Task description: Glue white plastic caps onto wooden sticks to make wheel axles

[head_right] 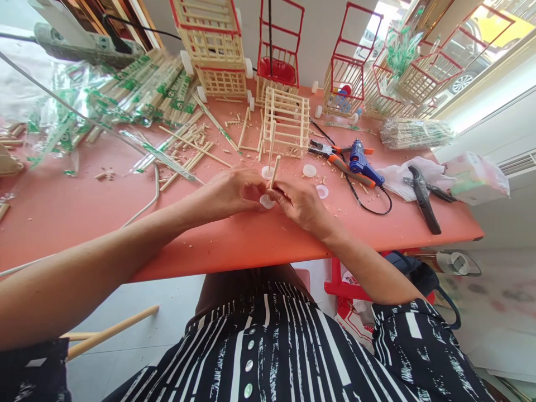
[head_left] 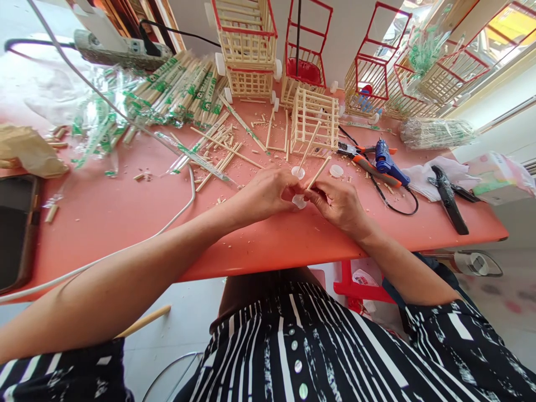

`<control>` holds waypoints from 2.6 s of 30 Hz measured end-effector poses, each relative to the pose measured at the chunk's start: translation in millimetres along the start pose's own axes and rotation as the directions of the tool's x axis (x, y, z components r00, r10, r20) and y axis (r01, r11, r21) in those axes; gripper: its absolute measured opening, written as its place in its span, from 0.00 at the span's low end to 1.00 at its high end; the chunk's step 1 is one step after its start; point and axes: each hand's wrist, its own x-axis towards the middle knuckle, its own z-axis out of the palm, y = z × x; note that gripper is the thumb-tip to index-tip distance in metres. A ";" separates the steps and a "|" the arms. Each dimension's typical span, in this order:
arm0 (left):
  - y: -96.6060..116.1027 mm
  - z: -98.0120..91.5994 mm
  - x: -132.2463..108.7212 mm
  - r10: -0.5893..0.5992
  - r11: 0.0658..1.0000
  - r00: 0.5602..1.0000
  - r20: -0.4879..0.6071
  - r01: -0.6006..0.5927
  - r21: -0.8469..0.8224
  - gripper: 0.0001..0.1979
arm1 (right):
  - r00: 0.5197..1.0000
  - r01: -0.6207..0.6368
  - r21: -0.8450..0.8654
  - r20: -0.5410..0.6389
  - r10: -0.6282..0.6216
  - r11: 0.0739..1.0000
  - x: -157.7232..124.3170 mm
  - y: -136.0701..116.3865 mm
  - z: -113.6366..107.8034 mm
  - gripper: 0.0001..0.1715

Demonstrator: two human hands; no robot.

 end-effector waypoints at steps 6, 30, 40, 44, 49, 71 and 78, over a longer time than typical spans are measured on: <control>-0.6 -0.1 0.1 -0.002 1.000 1.000 0.010 0.002 0.004 0.07 | 1.000 -0.006 0.001 -0.009 0.006 1.000 -1.2 0.6 0.8 0.22; -1.1 0.7 0.7 0.029 0.999 1.000 -0.001 -0.029 0.014 0.07 | 1.000 -0.011 0.001 -0.002 0.011 1.000 -1.5 3.0 2.4 0.20; -3.0 0.6 0.9 0.042 0.999 0.999 0.011 -0.041 -0.015 0.06 | 1.000 0.015 -0.015 -0.015 -0.015 1.000 -1.7 2.7 2.6 0.21; -2.5 0.3 0.6 0.047 0.999 0.999 0.001 -0.047 -0.016 0.06 | 1.000 0.006 -0.013 -0.010 -0.006 1.000 -1.4 2.7 2.7 0.20; -1.9 -0.3 0.4 0.034 0.999 0.999 0.013 -0.034 -0.027 0.06 | 1.000 0.003 -0.008 -0.006 -0.003 1.000 -1.4 3.1 2.6 0.19; -1.5 -0.6 0.4 0.045 0.999 0.999 0.025 -0.045 -0.003 0.08 | 1.000 -0.006 0.020 -0.006 0.006 1.000 -1.2 1.1 2.3 0.21; -1.2 -0.8 0.6 0.040 0.999 0.999 0.025 -0.040 0.014 0.08 | 1.000 0.008 0.004 -0.016 -0.008 1.000 -1.5 1.3 2.2 0.20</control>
